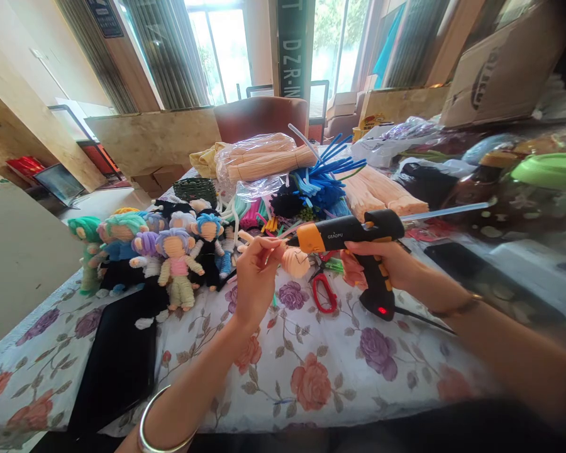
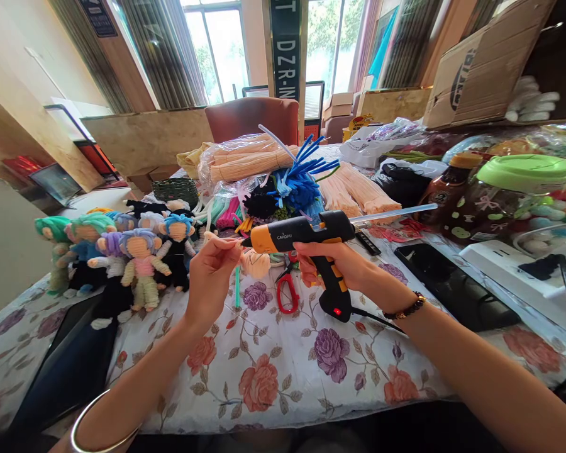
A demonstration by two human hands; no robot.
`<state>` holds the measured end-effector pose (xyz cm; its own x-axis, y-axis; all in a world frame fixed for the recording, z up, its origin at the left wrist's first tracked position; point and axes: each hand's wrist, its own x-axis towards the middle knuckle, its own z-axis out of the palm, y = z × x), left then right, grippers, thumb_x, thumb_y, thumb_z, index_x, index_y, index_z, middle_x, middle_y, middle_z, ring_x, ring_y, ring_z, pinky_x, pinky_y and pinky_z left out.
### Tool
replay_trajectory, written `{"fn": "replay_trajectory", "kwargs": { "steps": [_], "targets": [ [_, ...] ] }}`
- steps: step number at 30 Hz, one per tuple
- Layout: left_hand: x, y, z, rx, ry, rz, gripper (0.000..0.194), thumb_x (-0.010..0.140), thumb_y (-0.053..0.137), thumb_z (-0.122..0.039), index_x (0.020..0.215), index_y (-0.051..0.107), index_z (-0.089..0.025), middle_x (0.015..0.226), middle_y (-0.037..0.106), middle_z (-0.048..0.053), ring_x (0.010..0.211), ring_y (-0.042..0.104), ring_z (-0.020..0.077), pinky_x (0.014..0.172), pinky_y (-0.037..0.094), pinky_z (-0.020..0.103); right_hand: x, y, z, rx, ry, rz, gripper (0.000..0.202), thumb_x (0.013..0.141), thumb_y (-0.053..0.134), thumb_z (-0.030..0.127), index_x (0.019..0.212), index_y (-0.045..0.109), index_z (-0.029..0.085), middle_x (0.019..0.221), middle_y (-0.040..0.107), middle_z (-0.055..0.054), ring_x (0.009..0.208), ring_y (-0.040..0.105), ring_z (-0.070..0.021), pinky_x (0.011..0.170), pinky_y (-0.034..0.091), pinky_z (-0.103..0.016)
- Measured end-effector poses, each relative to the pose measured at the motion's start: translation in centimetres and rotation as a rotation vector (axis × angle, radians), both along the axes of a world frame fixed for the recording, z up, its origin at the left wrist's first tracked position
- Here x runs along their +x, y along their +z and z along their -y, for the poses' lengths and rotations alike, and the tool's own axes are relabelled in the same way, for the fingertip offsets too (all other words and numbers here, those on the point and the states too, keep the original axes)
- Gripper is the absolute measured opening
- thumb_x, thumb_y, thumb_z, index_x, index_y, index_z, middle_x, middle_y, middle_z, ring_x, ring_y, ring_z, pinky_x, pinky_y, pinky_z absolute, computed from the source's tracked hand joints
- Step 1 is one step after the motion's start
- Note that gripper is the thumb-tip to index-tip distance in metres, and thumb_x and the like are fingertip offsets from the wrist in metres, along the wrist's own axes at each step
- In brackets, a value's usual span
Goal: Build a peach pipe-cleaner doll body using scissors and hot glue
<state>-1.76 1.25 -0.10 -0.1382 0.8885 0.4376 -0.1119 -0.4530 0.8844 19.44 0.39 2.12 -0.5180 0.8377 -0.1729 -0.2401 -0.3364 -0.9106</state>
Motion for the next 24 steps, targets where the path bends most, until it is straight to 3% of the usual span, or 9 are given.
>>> {"fn": "replay_trajectory", "kwargs": {
  "steps": [9,19,24],
  "targets": [
    [0.04,0.0,-0.03,0.0,-0.014,0.012,0.018,0.068,0.073,-0.03,0.067,0.06,-0.017,0.073,0.063,0.0,0.072,0.057,0.0102,0.069,0.048,0.022,-0.1,0.04,-0.23,0.0,-0.023,0.044,0.036,0.061,0.077,0.043,0.052,0.055,0.016,0.049,0.042,0.003,0.045,0.039,-0.0075,0.045,0.034,-0.025],
    [-0.04,-0.06,-0.02,-0.004,-0.014,0.019,0.02,0.068,0.074,-0.032,0.067,0.061,-0.018,0.072,0.062,-0.001,0.07,0.057,0.01,0.066,0.047,0.022,-0.09,-0.07,-0.15,0.061,-0.015,0.089,0.036,0.066,0.074,0.046,0.054,0.054,0.018,0.047,0.043,0.003,0.044,0.039,-0.0084,0.045,0.035,-0.026],
    [-0.07,-0.14,-0.14,-0.004,-0.006,0.008,0.016,0.069,0.073,-0.03,0.069,0.063,-0.018,0.073,0.062,-0.001,0.069,0.057,0.0101,0.066,0.048,0.023,0.13,-0.25,-0.18,0.149,-0.055,0.137,0.033,0.069,0.073,0.046,0.06,0.06,0.017,0.055,0.053,0.0,0.049,0.048,-0.0097,0.048,0.037,-0.026]
  ]
}}
